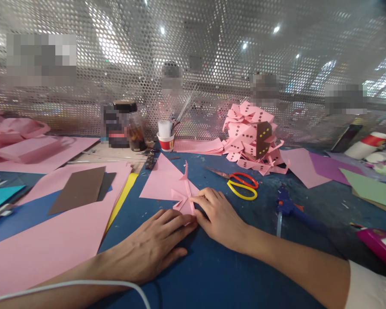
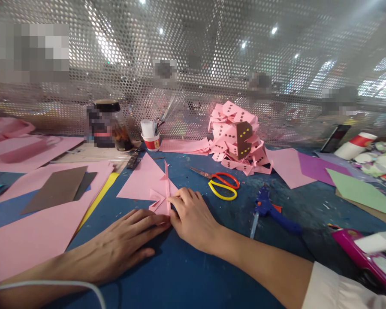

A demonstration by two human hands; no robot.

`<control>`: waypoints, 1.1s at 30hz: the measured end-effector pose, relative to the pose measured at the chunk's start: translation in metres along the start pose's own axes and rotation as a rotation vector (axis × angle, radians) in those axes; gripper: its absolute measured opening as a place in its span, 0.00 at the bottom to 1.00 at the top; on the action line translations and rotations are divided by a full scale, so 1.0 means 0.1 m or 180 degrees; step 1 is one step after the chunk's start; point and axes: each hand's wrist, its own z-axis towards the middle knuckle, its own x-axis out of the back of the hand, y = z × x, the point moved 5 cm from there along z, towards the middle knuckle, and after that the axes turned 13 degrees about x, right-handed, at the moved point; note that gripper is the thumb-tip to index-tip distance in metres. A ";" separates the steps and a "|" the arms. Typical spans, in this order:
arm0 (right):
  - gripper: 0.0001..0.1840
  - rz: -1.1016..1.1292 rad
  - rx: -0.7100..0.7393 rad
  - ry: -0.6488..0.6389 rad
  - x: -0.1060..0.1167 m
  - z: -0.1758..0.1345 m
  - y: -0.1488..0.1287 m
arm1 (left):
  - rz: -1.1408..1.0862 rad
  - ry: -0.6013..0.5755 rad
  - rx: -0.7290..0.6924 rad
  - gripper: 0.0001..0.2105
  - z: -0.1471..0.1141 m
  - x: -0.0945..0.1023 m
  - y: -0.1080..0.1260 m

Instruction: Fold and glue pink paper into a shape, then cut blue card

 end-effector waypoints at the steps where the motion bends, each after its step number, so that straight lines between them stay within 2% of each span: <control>1: 0.13 0.0013 -0.0024 -0.0005 0.00 0.00 0.00 | 0.0034 -0.0012 0.0009 0.24 0.00 -0.01 0.00; 9: 0.12 0.0014 -0.0021 -0.0030 0.00 0.01 0.02 | 0.0098 -0.0034 0.0060 0.25 -0.02 -0.03 0.00; 20: 0.13 -0.0075 0.0008 -0.0115 0.00 0.02 0.02 | 0.0265 -0.0341 0.0207 0.21 0.00 -0.03 0.04; 33: 0.12 -0.0179 0.0019 -0.0170 -0.01 0.01 0.01 | 0.0175 -0.0209 0.0168 0.23 -0.01 -0.05 0.02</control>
